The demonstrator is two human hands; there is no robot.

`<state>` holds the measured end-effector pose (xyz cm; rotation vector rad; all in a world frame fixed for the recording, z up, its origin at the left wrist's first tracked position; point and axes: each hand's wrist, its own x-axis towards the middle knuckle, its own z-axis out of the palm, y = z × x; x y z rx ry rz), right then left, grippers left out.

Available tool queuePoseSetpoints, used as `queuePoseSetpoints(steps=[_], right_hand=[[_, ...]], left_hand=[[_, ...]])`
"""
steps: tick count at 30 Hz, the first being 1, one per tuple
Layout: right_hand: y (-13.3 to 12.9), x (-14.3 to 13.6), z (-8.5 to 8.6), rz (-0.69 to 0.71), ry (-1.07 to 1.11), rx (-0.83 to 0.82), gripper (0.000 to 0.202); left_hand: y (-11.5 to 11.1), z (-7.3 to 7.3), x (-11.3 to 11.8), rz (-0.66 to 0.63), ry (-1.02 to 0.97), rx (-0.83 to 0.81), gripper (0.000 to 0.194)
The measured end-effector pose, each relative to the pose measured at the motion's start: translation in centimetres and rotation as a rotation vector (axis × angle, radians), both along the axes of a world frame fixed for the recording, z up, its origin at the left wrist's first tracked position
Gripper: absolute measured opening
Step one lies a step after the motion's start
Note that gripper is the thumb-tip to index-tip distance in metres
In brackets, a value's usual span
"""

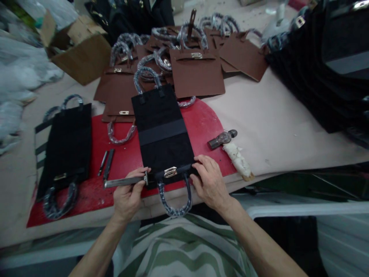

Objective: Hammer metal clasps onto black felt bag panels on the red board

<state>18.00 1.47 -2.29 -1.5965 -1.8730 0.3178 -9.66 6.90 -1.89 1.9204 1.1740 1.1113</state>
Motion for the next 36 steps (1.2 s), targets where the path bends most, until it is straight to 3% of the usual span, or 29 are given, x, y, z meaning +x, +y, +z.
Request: queuePoseSetpoints(steps=[7, 12, 18, 22, 27, 36], right_hand=[[0.0, 1.3, 0.8, 0.107, -0.002, -0.054, 0.026], [0.0, 1.0, 0.9, 0.086, 0.003, -0.043, 0.025], [0.4, 1.0, 1.3, 0.092, 0.007, -0.073, 0.023], [2.0, 1.5, 1.9, 0.087, -0.053, -0.090, 0.013], [5.2, 1.7, 3.4, 0.113, -0.318, -0.228, 0.009], [7.6, 1.6, 5.3, 0.222, -0.507, -0.370, 0.020]], left_hand=[[0.3, 0.8, 0.7, 0.056, -0.150, -0.141, 0.012], [0.7, 1.3, 4.3, -0.038, -0.161, -0.157, 0.012], [1.4, 0.4, 7.8, -0.104, -0.153, -0.167, 0.012], [1.5, 0.1, 7.9, -0.110, -0.121, -0.151, 0.014], [1.4, 0.0, 7.6, -0.110, -0.101, -0.134, 0.014], [1.5, 0.0, 7.7, -0.114, -0.091, -0.110, 0.015]])
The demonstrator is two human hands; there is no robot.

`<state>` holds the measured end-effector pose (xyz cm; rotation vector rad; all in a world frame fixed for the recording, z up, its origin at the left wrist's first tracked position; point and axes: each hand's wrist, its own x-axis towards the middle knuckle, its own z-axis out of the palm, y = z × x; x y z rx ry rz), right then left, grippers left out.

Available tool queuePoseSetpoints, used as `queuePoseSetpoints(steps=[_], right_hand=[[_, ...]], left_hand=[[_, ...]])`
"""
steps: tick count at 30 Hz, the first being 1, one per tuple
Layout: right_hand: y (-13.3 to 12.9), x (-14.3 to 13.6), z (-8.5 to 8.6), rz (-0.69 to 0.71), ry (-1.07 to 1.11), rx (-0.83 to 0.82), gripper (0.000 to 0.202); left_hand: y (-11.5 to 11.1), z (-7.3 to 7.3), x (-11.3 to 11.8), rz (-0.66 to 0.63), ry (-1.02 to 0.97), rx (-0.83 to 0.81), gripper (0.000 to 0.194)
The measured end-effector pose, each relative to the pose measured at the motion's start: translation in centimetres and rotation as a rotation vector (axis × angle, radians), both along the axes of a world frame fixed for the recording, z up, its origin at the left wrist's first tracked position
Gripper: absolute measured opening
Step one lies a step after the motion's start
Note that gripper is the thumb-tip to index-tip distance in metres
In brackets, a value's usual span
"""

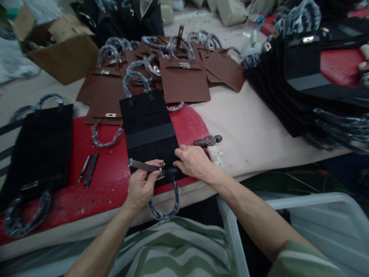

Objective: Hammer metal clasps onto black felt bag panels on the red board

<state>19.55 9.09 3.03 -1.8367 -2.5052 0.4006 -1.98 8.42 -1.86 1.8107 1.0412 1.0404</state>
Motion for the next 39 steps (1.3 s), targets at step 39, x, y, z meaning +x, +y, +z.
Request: queuePoseSetpoints(steps=[39], right_hand=[[-7.9, -0.3, -4.8, -0.044, 0.464, 0.251, 0.032]], left_hand=[[0.0, 0.6, 0.6, 0.018, -0.112, -0.195, 0.016]])
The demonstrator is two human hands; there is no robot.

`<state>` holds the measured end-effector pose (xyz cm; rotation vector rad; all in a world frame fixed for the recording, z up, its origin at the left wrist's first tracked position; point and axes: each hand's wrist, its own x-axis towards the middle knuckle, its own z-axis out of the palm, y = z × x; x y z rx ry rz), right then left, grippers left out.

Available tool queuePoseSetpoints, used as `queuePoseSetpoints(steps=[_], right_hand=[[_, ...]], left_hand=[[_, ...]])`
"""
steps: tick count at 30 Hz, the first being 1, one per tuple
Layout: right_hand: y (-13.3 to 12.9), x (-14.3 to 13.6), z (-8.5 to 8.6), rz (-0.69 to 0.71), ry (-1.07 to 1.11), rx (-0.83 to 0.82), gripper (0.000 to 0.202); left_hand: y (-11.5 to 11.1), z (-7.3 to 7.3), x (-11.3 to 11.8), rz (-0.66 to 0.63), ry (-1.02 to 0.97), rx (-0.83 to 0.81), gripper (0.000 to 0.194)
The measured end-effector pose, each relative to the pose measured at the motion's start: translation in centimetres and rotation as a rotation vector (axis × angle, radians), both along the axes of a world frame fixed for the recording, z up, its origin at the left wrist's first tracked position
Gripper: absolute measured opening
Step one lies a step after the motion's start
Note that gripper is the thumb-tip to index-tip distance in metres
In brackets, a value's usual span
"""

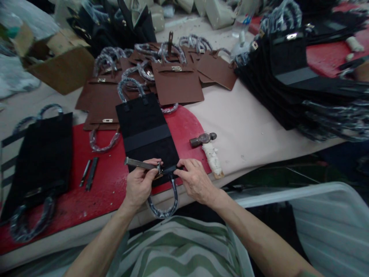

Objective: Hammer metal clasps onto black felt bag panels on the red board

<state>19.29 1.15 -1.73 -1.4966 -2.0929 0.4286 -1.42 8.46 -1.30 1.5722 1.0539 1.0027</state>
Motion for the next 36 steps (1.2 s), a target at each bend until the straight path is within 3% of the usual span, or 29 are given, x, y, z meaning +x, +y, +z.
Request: queuePoseSetpoints(steps=[8, 23, 36], right_hand=[[-0.2, 0.0, -0.2, -0.009, -0.014, 0.001, 0.033], [-0.4, 0.3, -0.4, 0.030, 0.021, 0.042, 0.032], [-0.4, 0.1, 1.1, 0.007, -0.073, -0.066, 0.033]], left_hand=[[0.8, 0.4, 2.3, -0.090, 0.005, 0.037, 0.015], [0.9, -0.2, 2.6, -0.104, 0.173, 0.229, 0.014], [1.3, -0.5, 2.3, -0.134, 0.126, 0.183, 0.014]])
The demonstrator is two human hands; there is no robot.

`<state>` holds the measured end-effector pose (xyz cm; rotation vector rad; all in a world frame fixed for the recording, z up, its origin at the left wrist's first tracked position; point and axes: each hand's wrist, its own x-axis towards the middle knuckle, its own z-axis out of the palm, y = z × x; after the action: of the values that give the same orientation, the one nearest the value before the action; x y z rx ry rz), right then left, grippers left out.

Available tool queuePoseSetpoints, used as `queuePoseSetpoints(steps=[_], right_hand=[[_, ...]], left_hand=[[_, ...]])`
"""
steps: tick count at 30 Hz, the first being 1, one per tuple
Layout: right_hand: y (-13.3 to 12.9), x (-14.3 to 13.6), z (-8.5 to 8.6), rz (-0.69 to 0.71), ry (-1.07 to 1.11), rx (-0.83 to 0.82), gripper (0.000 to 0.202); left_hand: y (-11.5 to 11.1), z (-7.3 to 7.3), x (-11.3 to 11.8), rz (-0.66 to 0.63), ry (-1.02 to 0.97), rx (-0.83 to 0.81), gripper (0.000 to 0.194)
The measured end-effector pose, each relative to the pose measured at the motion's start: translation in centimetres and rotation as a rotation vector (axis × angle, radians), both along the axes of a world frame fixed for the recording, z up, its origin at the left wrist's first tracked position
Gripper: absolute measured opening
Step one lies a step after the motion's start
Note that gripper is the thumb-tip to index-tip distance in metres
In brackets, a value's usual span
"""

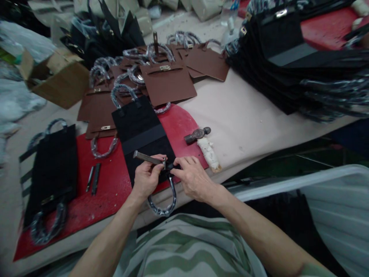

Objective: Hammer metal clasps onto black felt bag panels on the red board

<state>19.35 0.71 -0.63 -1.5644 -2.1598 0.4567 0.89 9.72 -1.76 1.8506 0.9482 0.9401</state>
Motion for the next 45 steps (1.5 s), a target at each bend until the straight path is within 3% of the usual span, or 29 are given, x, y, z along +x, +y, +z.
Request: queuePoseSetpoints(steps=[10, 16, 21, 24, 27, 30, 32, 35, 40, 45], right_hand=[[0.0, 0.2, 0.5, 0.046, -0.056, 0.000, 0.034], [-0.9, -0.3, 0.0, 0.010, -0.096, 0.025, 0.042], [-1.7, -0.2, 0.2, -0.002, -0.064, 0.079, 0.033], [-2.0, 1.2, 0.6, -0.113, 0.013, 0.205, 0.027], [-2.2, 3.5, 1.0, -0.379, -0.005, 0.270, 0.024], [-1.9, 5.3, 1.3, -0.598, -0.143, 0.106, 0.035], [-1.3, 5.8, 1.4, -0.636, -0.183, -0.109, 0.046], [0.2, 6.1, 1.8, -0.691, -0.143, -0.363, 0.042], [2.8, 7.6, 3.5, -0.860, 0.362, -0.589, 0.035], [2.7, 8.3, 5.6, -0.683, 0.775, -0.775, 0.022]], left_hand=[[-0.9, 0.0, 0.8, 0.011, 0.120, 0.263, 0.015], [-1.5, -0.2, 1.3, 0.046, 0.147, 0.295, 0.016], [-1.6, -0.2, 1.5, 0.027, 0.128, 0.289, 0.016], [-1.5, -0.3, 1.5, 0.014, 0.109, 0.267, 0.016], [-1.6, -0.5, 1.5, 0.023, 0.097, 0.257, 0.015], [-1.7, -0.7, 1.6, 0.033, 0.087, 0.246, 0.016], [-1.8, -0.6, 1.6, 0.034, 0.084, 0.234, 0.016], [-1.8, -0.5, 1.7, 0.031, 0.091, 0.225, 0.015], [-1.8, -0.1, 1.8, 0.007, 0.109, 0.219, 0.015], [-1.8, 0.1, 1.9, 0.011, 0.115, 0.211, 0.014]])
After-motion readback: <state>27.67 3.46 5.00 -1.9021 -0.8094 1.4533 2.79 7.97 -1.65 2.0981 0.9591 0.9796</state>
